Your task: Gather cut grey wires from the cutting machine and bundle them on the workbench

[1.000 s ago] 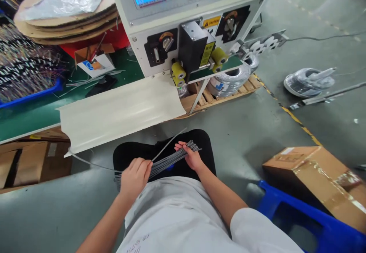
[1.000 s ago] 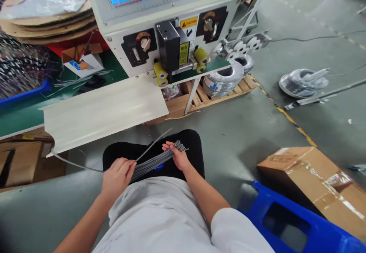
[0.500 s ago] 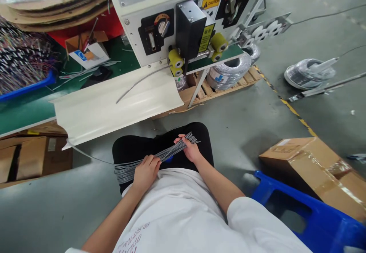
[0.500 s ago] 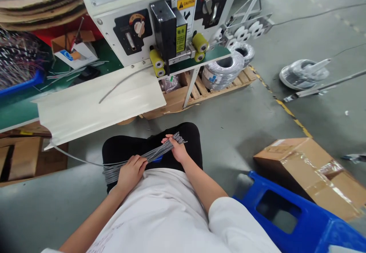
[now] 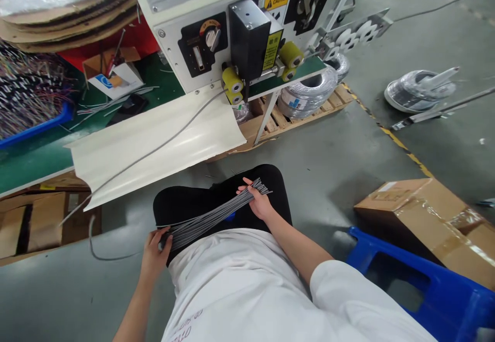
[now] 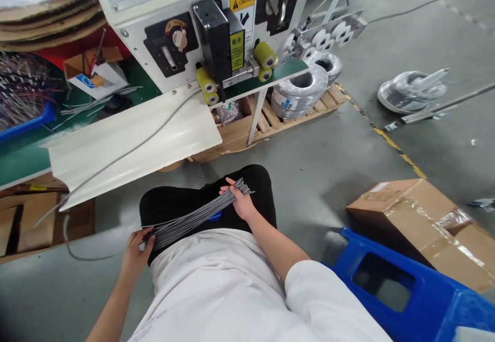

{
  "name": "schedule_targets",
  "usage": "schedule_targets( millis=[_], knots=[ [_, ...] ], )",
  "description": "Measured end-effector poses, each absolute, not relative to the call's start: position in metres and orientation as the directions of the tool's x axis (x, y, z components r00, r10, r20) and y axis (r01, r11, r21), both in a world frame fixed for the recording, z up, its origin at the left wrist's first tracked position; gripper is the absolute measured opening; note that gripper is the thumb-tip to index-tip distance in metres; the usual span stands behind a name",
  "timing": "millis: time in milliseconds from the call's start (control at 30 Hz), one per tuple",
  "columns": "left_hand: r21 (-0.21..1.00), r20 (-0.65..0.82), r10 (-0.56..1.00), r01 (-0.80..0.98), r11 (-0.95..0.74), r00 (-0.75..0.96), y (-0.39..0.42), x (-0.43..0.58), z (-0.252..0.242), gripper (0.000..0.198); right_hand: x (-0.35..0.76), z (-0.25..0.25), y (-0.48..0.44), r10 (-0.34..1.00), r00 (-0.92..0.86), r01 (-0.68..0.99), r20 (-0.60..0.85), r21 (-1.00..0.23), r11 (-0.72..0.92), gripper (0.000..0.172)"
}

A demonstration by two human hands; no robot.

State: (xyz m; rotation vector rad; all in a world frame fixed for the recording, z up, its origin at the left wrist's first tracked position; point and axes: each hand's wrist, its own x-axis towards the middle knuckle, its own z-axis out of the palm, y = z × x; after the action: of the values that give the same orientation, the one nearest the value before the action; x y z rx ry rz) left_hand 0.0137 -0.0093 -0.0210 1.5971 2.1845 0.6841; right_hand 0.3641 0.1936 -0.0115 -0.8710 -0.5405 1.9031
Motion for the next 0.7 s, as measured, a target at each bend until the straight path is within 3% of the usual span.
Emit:
schedule_targets(
  millis=[333, 467, 567, 700],
  knots=[
    [0.572, 0.100, 0.950, 0.798, 0.189, -0.297, -0.007, 0.015, -0.024, 0.028, 0.366, -0.005, 0.192, 0.883, -0.292, -0.592, -0.368, -0.656, -0.469, 0.035],
    [0.464, 0.166, 0.951, 0.872, 0.158, -0.260, -0.004, 0.017, -0.020, 0.025, 0.365, -0.003, 0.191, 0.895, -0.283, -0.605, -0.346, -0.660, -0.446, 0.026],
    [0.377, 0.235, 0.941, 0.915, 0.143, -0.244, 0.009, 0.030, -0.006, 0.023, 0.363, -0.005, 0.191, 0.901, -0.257, -0.592, -0.350, -0.679, -0.433, 0.030],
    [0.329, 0.430, 0.901, 0.938, -0.105, -0.050, 0.055, 0.065, 0.045, 0.037, 0.360, -0.009, 0.191, 0.910, -0.226, -0.541, -0.347, -0.733, -0.414, 0.033]
  ],
)
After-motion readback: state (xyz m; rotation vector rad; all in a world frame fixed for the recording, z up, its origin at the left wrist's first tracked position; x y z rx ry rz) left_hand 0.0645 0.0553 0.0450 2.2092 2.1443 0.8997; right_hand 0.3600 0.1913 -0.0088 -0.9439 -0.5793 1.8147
